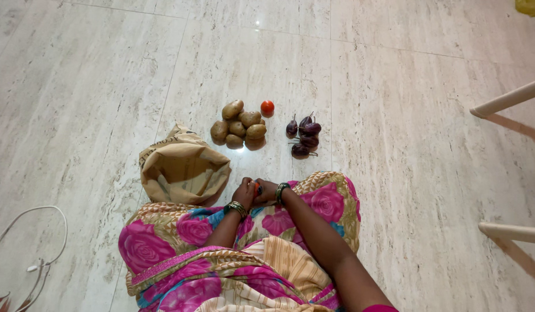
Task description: The person sits on the floor and wipes a tomato with a blue cloth. The person then places the tomato on the floor next to a pile of potatoes and eggplants.
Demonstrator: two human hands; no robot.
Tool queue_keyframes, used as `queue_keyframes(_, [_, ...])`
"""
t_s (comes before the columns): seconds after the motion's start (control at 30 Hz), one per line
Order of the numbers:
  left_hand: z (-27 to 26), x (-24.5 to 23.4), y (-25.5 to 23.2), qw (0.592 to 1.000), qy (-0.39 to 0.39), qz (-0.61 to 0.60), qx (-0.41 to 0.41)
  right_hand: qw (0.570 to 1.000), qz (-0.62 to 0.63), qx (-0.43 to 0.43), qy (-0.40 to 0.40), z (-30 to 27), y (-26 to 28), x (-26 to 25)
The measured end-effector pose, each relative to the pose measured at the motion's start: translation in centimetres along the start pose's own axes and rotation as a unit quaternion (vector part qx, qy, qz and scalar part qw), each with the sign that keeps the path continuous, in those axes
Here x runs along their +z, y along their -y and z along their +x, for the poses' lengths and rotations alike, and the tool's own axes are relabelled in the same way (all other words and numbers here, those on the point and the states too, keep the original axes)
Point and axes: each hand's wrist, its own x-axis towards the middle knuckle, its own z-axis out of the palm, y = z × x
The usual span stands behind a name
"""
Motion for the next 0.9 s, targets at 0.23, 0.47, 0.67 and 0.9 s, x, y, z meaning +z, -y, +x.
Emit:
queue_keyframes(0.23, [0.3,0.1,0.3,0.996,-0.078,-0.024,-0.046,0.985,-0.076,-0.005,-0.155,-1.9,4.0,2.6])
queue_keyframes(0.47, [3.5,1.0,4.7,0.989,-0.144,0.022,-0.019,0.916,-0.181,-0.113,-0.339,-3.3,8.1,7.7])
queue_keyframes(0.67, [2.2,0.5,2.6,0.996,-0.089,0.008,-0.030,0.964,-0.118,-0.033,-0.236,-0.4,4.0,5.0])
queue_keyframes(0.9, [0.4,0.1,0.3,0.998,-0.035,-0.056,-0.001,0.997,-0.015,-0.033,-0.066,-0.1,0.0,0.7])
